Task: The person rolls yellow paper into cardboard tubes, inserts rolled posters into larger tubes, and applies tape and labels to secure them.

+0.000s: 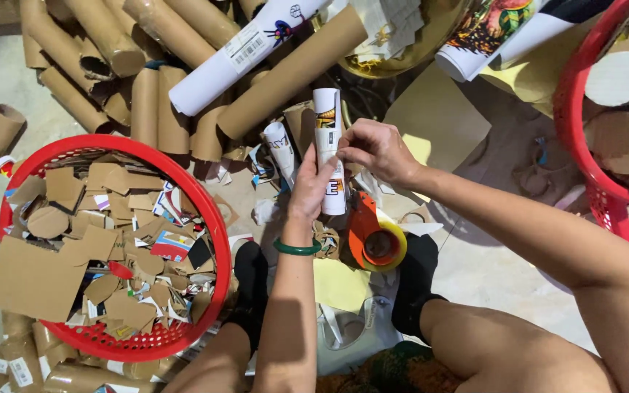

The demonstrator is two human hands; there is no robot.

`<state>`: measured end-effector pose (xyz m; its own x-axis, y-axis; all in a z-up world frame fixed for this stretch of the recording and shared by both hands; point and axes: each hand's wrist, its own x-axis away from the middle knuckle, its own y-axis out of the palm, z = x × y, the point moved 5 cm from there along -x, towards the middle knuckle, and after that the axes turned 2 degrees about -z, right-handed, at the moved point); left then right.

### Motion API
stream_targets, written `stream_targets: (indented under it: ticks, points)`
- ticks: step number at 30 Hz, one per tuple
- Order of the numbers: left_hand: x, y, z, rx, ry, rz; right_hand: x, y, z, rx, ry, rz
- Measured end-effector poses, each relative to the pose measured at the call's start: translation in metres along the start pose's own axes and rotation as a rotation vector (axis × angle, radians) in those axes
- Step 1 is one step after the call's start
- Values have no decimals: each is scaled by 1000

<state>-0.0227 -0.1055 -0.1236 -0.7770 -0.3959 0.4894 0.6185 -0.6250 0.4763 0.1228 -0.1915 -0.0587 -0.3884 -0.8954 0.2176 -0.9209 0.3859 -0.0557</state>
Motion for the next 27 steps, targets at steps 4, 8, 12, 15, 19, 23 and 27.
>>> stream_targets:
  ticks: [4,8,12,15,19,23,27]
  points:
    - [-2,15,6,-193,30,-22,4,-13,1,424,-286,75]
    - [-4,14,2,-283,-27,-15,-2,-26,0,682,-398,57]
    - [-5,13,-19,-70,-277,-139,-20,-57,16,773,-292,253]
    - [-2,22,-22,187,-242,-183,-22,-59,39,578,-260,257]
    - [-15,2,-39,152,-148,3,-16,-33,32,-428,74,44]
    - [-11,7,21,-564,128,175,-14,-21,57,-264,231,8]
    - [-23,-15,61,-576,157,249,-27,-26,45,-164,100,129]
